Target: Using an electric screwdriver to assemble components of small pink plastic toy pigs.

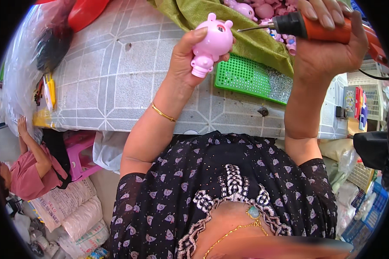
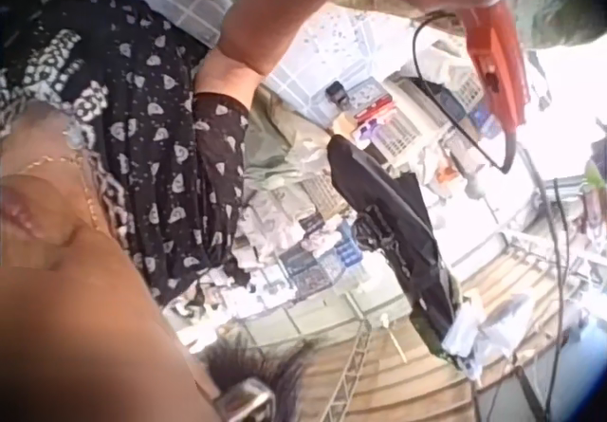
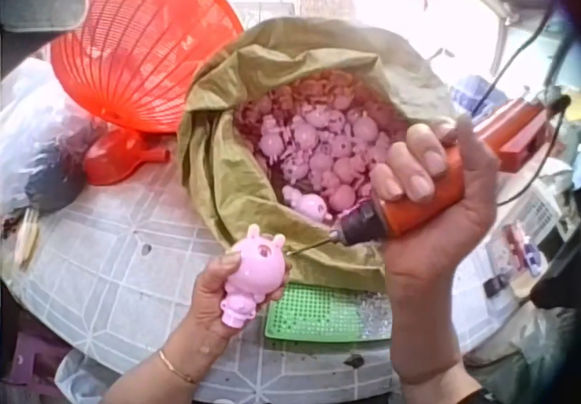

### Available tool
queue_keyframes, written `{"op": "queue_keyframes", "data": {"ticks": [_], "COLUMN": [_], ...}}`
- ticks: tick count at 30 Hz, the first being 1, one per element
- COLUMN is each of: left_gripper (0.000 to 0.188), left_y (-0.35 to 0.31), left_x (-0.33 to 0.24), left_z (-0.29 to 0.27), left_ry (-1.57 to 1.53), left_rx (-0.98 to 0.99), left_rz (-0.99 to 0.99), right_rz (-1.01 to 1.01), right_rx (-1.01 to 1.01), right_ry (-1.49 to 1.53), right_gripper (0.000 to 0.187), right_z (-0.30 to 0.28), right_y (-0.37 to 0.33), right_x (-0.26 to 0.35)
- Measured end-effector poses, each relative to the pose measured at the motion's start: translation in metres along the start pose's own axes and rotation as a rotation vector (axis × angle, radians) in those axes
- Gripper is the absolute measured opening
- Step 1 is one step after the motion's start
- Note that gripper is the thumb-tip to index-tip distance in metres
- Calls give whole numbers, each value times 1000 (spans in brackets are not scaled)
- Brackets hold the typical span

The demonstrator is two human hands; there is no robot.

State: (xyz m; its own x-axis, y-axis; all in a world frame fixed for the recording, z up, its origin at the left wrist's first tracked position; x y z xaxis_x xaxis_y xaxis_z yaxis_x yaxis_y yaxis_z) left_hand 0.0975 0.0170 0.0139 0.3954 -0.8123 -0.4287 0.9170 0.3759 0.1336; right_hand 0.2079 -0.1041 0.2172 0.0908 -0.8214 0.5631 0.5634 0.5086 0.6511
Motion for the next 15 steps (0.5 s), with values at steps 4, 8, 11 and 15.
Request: {"op": "queue_keyframes", "data": {"ticks": [4,8,11,15], "left_gripper": [59,61,63,66], "left_y": [-1,-1,-1,-2], "left_x": [0,0,2,3], "left_z": [2,0,5,6], "left_ry": [-9,-69,-158,-155], "left_rx": [-67,-63,-5,-15], "left_rz": [22,12,-12,-9], "right_rz": [12,-16,-20,-26], "right_rx": [-16,-19,-6,-1], "right_ry": [33,-3,-30,-52], "right_gripper": [19,19,19,18], "right_z": [9,13,13,15], "right_y": [3,4,4,4], "right_x": [-11,-12,-15,-18]}}
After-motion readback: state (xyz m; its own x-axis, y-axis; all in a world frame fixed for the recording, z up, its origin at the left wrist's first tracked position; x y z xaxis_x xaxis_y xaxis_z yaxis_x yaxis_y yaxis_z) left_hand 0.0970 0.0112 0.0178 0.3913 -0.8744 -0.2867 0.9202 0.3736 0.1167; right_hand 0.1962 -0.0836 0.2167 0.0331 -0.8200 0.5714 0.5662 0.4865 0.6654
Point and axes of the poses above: each hand's wrist, its own y-axis towards the middle knuckle, its own z-axis out of the palm, x = y × z, the point moved 10 cm from there along y, towards the middle knuckle, and after that the axes turned 1 degree about -y, right-handed, at the moved point
